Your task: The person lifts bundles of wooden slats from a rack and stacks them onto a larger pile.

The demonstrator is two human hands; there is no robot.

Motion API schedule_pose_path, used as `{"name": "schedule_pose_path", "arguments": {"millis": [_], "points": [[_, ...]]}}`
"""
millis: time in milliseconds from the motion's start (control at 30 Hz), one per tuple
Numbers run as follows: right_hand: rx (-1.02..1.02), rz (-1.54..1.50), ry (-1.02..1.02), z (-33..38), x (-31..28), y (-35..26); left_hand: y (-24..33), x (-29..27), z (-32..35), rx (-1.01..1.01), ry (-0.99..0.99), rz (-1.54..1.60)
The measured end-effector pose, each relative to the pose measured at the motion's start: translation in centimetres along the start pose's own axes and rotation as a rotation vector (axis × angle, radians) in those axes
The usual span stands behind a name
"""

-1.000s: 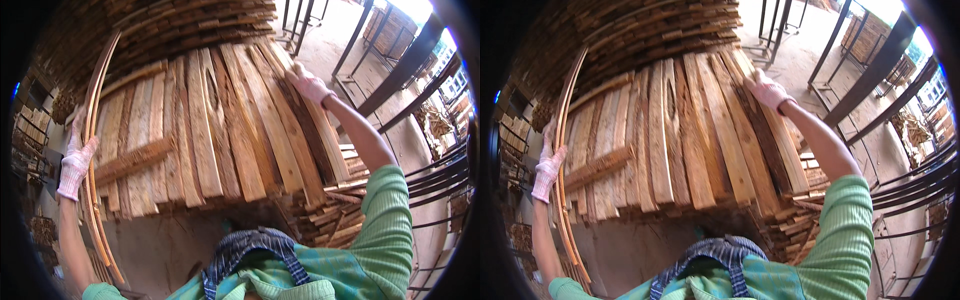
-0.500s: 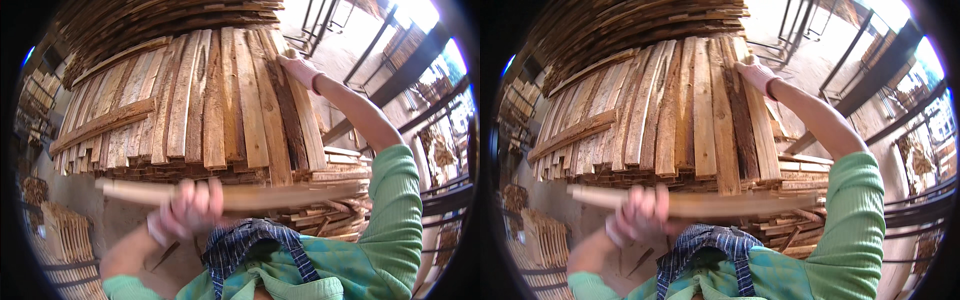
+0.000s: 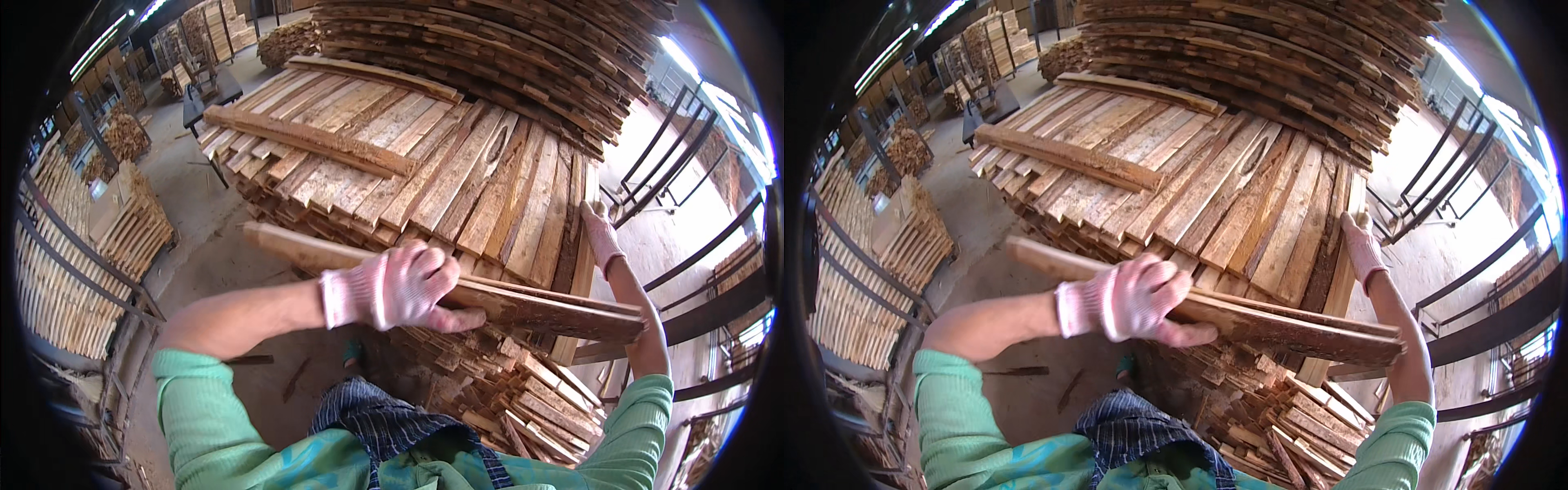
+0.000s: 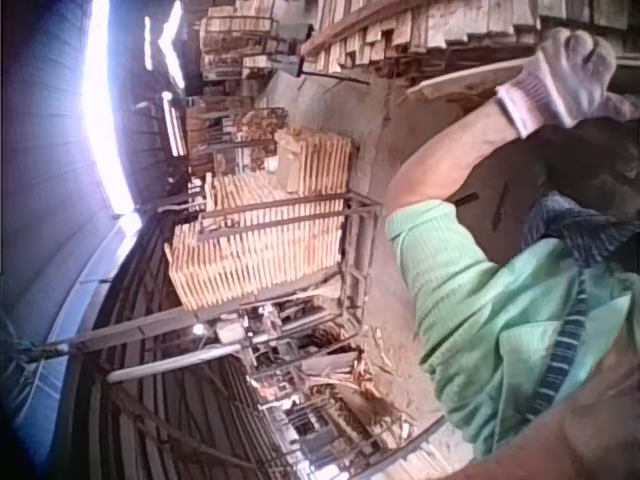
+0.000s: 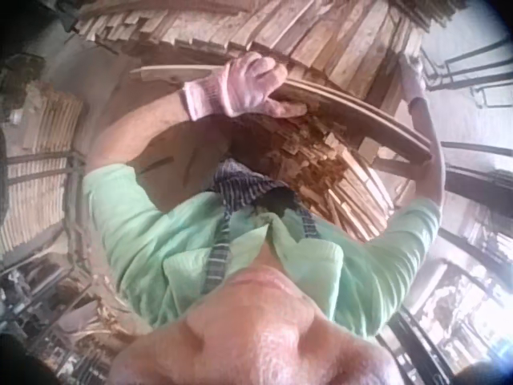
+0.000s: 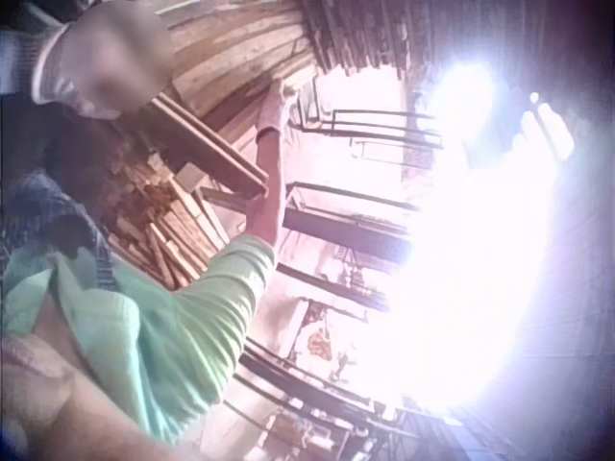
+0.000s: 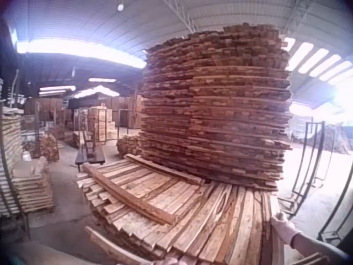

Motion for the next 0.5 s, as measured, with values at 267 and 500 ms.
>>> {"name": "schedule_pose_path", "arguments": {"millis": [267, 500], "points": [[-0.254, 0.338, 0.038, -1.3, -2.8, 0.6, -14.8, -4.1, -13.8, -0.103, -0.047, 0.021], [0.016, 0.55, -0.032, 1.0, -2.0, -0.1, -19.8, 12.3, -19.5, 0.099, -0.387, -0.135]]}}
Point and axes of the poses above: each hand's wrist, its own z-axis away from the middle knuckle, its own x-axis out of the palm, y = z × x, the point moved 10 cm from there along -z, towards the middle knuckle, and after that the axes turned 15 degrees about -x, right-handed, at the moved point
